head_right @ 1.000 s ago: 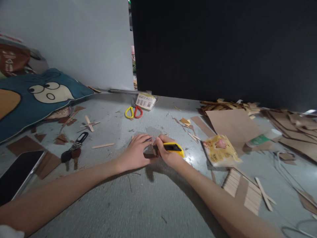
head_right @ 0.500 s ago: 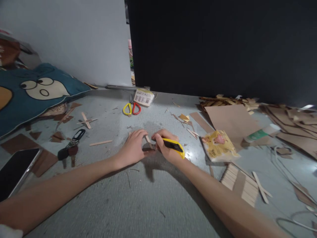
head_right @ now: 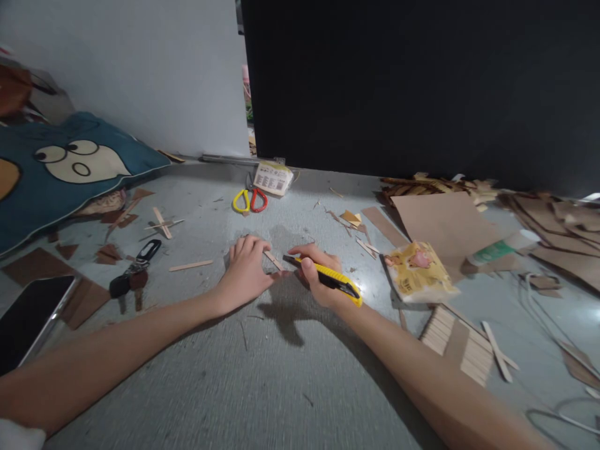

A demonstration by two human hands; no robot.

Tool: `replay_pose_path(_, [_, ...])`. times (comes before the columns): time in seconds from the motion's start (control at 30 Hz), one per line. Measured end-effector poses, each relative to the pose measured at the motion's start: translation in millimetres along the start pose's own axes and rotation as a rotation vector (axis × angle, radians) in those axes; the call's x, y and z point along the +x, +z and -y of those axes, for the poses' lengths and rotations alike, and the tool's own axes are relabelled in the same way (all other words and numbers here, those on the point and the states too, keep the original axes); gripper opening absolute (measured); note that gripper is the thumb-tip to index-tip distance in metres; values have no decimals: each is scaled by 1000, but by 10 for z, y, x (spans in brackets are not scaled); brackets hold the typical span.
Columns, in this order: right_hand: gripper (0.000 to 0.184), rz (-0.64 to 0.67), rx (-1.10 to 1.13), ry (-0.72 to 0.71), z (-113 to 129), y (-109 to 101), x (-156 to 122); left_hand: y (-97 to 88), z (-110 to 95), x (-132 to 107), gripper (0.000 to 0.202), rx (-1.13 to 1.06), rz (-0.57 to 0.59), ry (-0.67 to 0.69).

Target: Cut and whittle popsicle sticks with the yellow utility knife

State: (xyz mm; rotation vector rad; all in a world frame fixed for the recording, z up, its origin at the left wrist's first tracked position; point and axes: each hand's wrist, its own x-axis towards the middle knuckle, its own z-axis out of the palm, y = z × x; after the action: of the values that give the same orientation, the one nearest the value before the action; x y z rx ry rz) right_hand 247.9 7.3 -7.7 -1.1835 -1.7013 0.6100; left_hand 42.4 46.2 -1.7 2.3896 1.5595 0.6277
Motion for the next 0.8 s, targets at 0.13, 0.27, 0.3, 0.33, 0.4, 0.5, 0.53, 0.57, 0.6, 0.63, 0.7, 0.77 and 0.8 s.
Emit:
replay_pose_path(0.13, [60, 20, -62, 27, 54, 2, 11, 10, 30, 19, 38, -12, 23, 28])
replay_pose_path(0.27, [57, 40, -61, 18, 60, 12, 23, 10, 44, 45, 17, -90, 77, 57])
replay_pose_path(0.3, [56, 39, -50, 26, 59, 13, 24, 6, 43, 52, 12, -106, 97, 68])
replay_pose_path(0.33, [56, 37, -35, 36, 60, 12, 25, 2, 43, 57, 10, -117, 113, 78])
replay_pose_path(0.4, [56, 22, -6, 56, 64, 9, 26, -2, 44, 63, 12, -128, 127, 87])
replay_pose_path(0.5, [56, -8, 0, 63, 75, 2, 26, 1, 60, 58, 9, -117, 128, 97])
replay_pose_path(0.53, [56, -17, -2, 62, 79, 1, 26, 2, 70, 55, 8, -104, 128, 109])
replay_pose_path(0.57, [56, -23, -1, 61, 82, 1, 26, 1, 81, 55, 8, -87, 126, 120])
replay_pose_path(0.6, [56, -25, 2, 61, 84, 2, 27, 0, 92, 58, 7, -70, 124, 126])
replay_pose_path(0.63, [57, -26, 6, 62, 86, 4, 28, -4, 104, 65, 6, -51, 120, 124])
replay_pose_path(0.7, [59, -26, 7, 64, 87, 9, 33, -15, 122, 87, 6, -13, 114, 97])
replay_pose_path(0.77, [61, -25, 0, 57, 88, 13, 40, -29, 131, 108, 9, 24, 128, 67])
replay_pose_path(0.8, [61, -24, -4, 50, 89, 14, 43, -37, 133, 114, 11, 44, 138, 65])
